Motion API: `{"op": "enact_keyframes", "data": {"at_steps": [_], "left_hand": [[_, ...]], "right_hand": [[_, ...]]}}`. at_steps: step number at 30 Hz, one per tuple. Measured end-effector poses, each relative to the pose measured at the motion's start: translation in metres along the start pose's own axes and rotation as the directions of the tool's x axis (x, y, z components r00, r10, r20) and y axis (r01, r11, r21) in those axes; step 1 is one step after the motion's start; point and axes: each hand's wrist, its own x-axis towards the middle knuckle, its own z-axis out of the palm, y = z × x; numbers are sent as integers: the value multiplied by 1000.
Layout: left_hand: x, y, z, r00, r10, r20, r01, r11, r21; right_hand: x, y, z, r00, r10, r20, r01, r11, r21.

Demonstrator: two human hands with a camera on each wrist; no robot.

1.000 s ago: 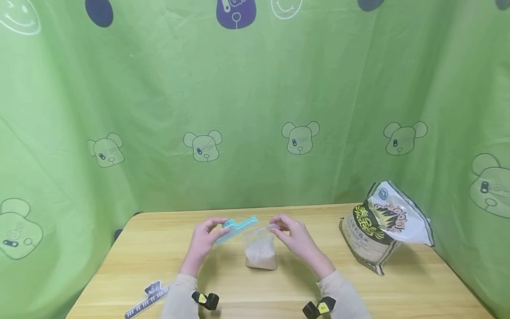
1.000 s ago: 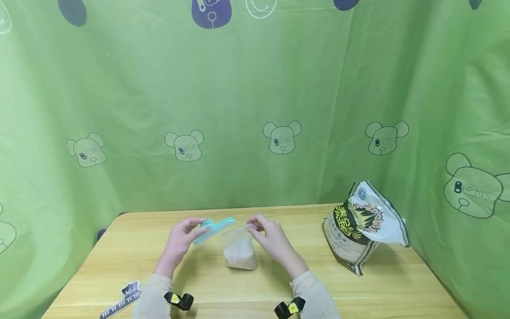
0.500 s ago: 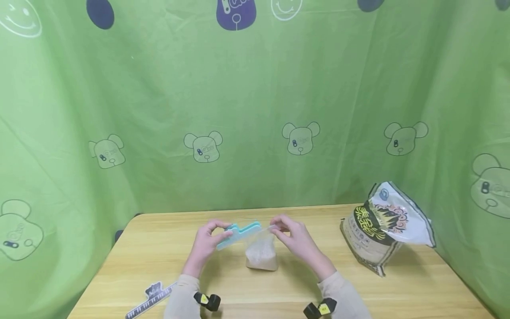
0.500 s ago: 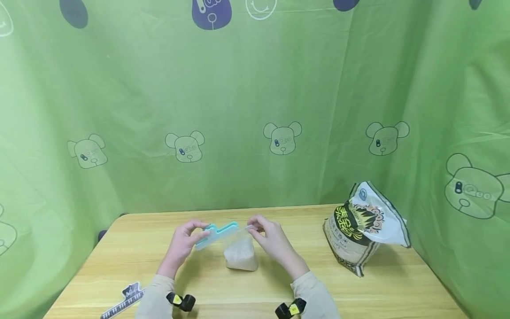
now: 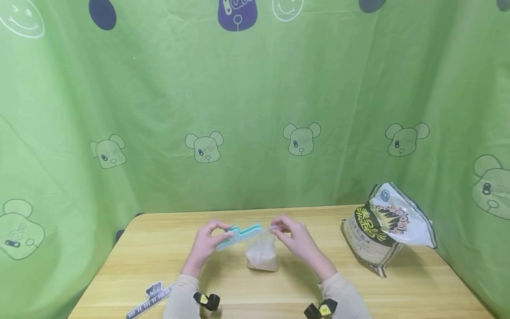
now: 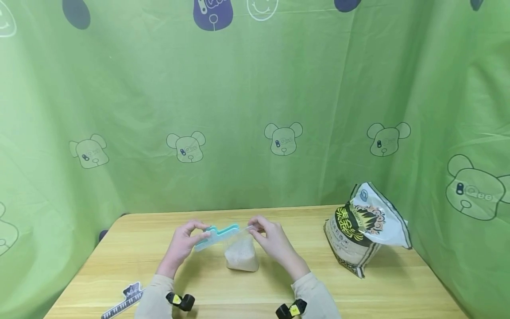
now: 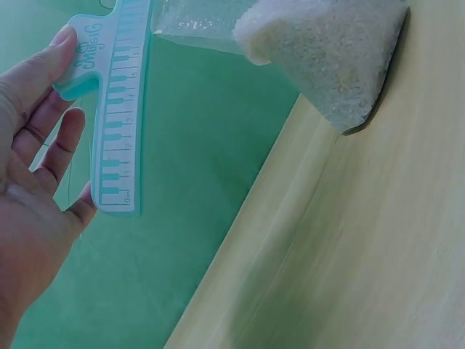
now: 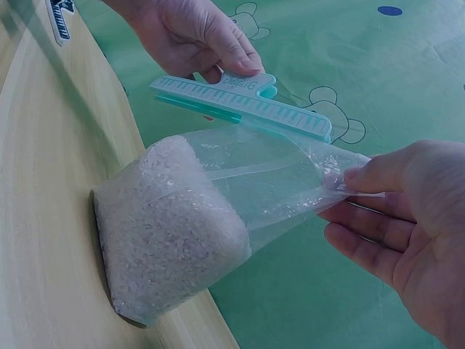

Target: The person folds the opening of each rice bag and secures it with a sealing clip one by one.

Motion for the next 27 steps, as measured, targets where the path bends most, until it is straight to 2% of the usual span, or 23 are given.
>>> {"op": "enact_keyframes", "data": {"at_steps": [8,14,20,27], "left_hand": [[1,0,0,1000,22,15,-23,999,39],[0,6,1,998,64,29,-66,996,66],[0,7,2,991,125,37,-128,987,97],[0,15,2,981,188,50,-193,970,148]], "right_hand": [[0,0,2,998,-51,-36,51,999,-9],[-1,1,2,996,-80,-48,80,997,-8],[0,-2,1,999,-28,-26,28,1000,2],[0,-1,2,1000,-20,-21,20,1000,-8]]}}
